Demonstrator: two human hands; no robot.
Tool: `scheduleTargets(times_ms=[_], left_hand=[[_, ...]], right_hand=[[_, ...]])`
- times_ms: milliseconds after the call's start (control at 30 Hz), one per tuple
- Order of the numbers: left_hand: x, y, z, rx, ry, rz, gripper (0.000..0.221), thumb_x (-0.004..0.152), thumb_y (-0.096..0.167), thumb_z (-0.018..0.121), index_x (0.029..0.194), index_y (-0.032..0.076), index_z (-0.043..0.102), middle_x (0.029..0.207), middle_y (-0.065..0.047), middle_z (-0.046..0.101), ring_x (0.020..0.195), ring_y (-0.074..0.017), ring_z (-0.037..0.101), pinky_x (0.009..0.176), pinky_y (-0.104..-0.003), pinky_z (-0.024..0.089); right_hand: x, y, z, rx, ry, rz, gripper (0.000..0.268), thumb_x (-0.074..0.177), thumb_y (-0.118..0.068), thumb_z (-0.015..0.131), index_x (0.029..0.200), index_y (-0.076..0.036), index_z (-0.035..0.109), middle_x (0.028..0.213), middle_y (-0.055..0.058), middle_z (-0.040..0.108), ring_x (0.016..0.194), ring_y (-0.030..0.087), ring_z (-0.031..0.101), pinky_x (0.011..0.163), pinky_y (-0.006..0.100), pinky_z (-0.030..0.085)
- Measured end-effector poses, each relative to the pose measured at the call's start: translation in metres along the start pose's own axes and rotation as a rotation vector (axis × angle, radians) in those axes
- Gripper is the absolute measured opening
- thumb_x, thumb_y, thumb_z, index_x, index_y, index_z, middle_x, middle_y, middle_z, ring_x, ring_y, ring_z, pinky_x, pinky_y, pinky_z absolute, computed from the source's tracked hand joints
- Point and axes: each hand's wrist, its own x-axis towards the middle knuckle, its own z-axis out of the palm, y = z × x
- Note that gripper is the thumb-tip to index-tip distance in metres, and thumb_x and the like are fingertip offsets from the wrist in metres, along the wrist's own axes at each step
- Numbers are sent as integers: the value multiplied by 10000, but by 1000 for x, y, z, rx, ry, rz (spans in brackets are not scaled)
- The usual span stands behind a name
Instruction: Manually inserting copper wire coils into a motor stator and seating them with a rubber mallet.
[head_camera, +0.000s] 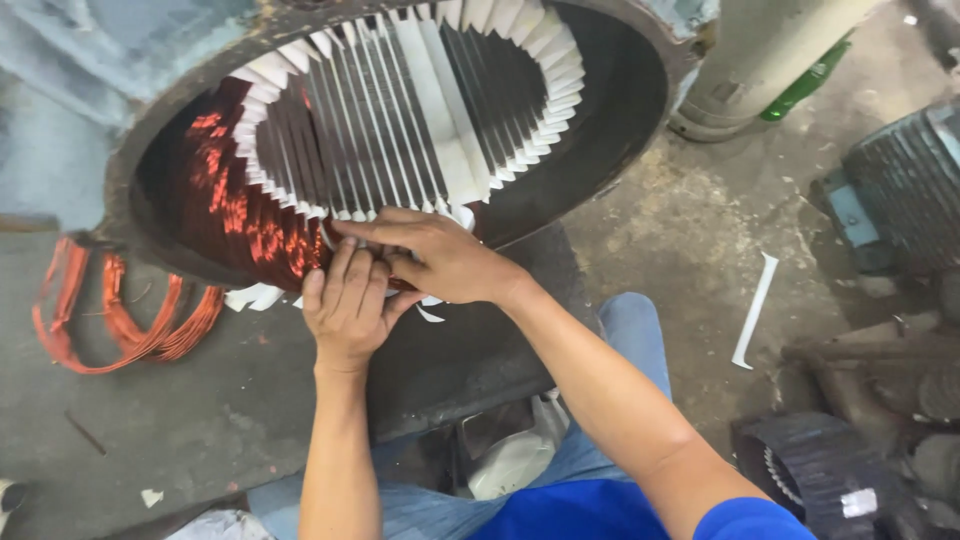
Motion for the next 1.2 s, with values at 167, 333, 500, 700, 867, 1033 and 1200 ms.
scheduleTargets(times_ms=[167, 333, 500, 700, 867, 1033, 1200], left_hand=[[0, 0, -1, -23, -7, 0, 647, 1099, 721, 459, 1063, 157, 774, 1190, -69, 817, 1254, -263, 766, 1284, -455, 266], [1, 2, 1, -38, 25, 16, 647, 1114, 709, 446, 1046, 152, 768, 1166, -72, 823, 1247, -263, 778, 1303, -446, 251], [0, 1, -4, -45, 3, 2, 637, 1096, 710, 503, 1057, 134, 772, 1176, -86, 820, 1225, -285, 788, 1278, -460, 282], [-3, -2, -2, -60, 22, 0, 639, 1096, 705, 474, 1060, 144, 778, 1169, -86, 820, 1215, -282, 786, 1310, -464, 247], [0, 1, -8, -54, 6, -23, 637, 1090, 703, 495, 1087, 131, 777, 1196, -85, 804, 1234, -290, 767, 1277, -468, 298], [-2, 1, -5, -44, 13, -32, 608, 1090, 691, 505, 1092, 142, 764, 1198, -77, 798, 1240, -272, 755, 1272, -465, 300], [-1, 3, -4, -50, 11, -39, 619, 1061, 722, 533, 1099, 149, 765, 1190, -76, 797, 1229, -267, 751, 1284, -464, 277]], right_hand=[[-2, 6, -2, 12, -17, 29, 685, 978, 38, 595, 1604, -239, 569, 1170, 130, 728, 1064, 384, 750, 953, 525, 616], [-7, 17, 2, 37, -22, 57, 680, 1001, -19, 573, 1607, -326, 557, 1200, 80, 726, 1105, 337, 759, 1010, 513, 618], [-4, 17, 2, 83, -52, 67, 724, 972, -6, 552, 1609, -350, 566, 1169, 18, 728, 1045, 220, 768, 950, 426, 644], [1, 12, 8, 33, -37, 72, 731, 958, 43, 549, 1599, -306, 584, 1127, 78, 706, 1003, 290, 753, 911, 465, 639], [4, 4, 5, 53, -60, 17, 741, 944, 59, 559, 1620, -246, 555, 1145, 119, 706, 1058, 328, 744, 961, 469, 614], [8, -4, 3, 90, -62, 37, 711, 917, 99, 553, 1575, -164, 612, 1129, 144, 726, 1026, 316, 732, 928, 459, 603], [8, -1, 2, 51, -44, 47, 666, 910, 112, 575, 1529, -121, 651, 1087, 162, 735, 961, 327, 734, 867, 460, 605]])
